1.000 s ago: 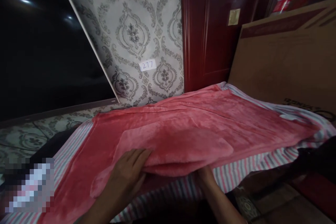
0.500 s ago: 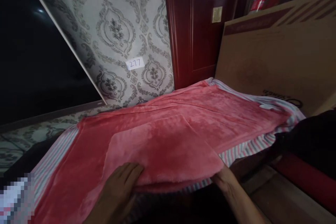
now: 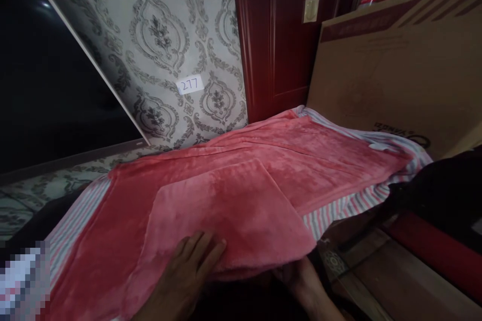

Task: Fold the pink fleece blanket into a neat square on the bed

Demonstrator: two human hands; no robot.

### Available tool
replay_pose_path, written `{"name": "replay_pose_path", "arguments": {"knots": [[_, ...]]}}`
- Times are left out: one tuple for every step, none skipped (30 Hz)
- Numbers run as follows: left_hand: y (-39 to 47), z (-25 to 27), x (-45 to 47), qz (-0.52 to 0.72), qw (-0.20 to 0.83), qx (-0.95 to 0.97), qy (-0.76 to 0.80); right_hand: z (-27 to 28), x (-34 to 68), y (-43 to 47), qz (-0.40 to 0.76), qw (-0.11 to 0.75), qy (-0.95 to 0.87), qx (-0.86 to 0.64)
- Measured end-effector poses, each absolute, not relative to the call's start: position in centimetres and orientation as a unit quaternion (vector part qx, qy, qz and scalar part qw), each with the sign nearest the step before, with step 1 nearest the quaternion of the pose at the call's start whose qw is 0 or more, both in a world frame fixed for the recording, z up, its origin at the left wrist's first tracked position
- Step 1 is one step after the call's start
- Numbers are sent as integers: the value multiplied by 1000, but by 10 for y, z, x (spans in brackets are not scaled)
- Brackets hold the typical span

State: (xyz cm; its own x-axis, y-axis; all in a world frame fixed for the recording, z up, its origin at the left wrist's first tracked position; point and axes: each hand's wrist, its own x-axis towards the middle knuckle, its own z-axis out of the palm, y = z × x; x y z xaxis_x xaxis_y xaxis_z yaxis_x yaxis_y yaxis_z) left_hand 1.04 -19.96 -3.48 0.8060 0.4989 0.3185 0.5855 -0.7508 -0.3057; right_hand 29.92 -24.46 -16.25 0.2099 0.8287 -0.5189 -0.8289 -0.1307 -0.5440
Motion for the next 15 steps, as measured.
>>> {"name": "replay_pose_path", "arguments": {"knots": [[-200, -34, 11, -105, 206, -930, -284, -154, 294, -248, 669, 636, 11, -383], [-201, -33, 13, -100, 213, -932, -276, -145, 291, -251, 703, 619, 9, -350], [-202, -32, 15, -93, 219, -933, -268, -135, 288, -252, 725, 611, -6, -318], [-203, -31, 19, -88, 224, -933, -266, -126, 286, -253, 736, 611, -25, -290], [-205, -30, 23, -86, 228, -932, -269, -117, 284, -253, 737, 619, -43, -268], [-206, -28, 29, -85, 230, -929, -276, -108, 283, -251, 733, 629, -60, -252], [-206, -27, 35, -87, 230, -926, -286, -100, 282, -249, 730, 637, -76, -238], [-207, -25, 42, -91, 230, -922, -297, -93, 282, -246, 727, 643, -89, -224], [-206, -24, 50, -95, 229, -919, -308, -87, 282, -242, 725, 648, -99, -211], [-204, -22, 57, -97, 227, -917, -315, -83, 283, -238, 726, 650, -106, -197], [-201, -22, 63, -98, 225, -916, -317, -79, 283, -233, 728, 651, -112, -184], [-197, -22, 68, -100, 222, -915, -321, -78, 283, -229, 730, 651, -116, -171], [-193, -22, 71, -105, 219, -914, -325, -79, 283, -225, 731, 652, -119, -161], [-188, -22, 72, -112, 214, -914, -327, -81, 282, -221, 732, 653, -122, -152], [-183, -21, 72, -123, 208, -914, -326, -84, 281, -218, 731, 654, -125, -147]]}}
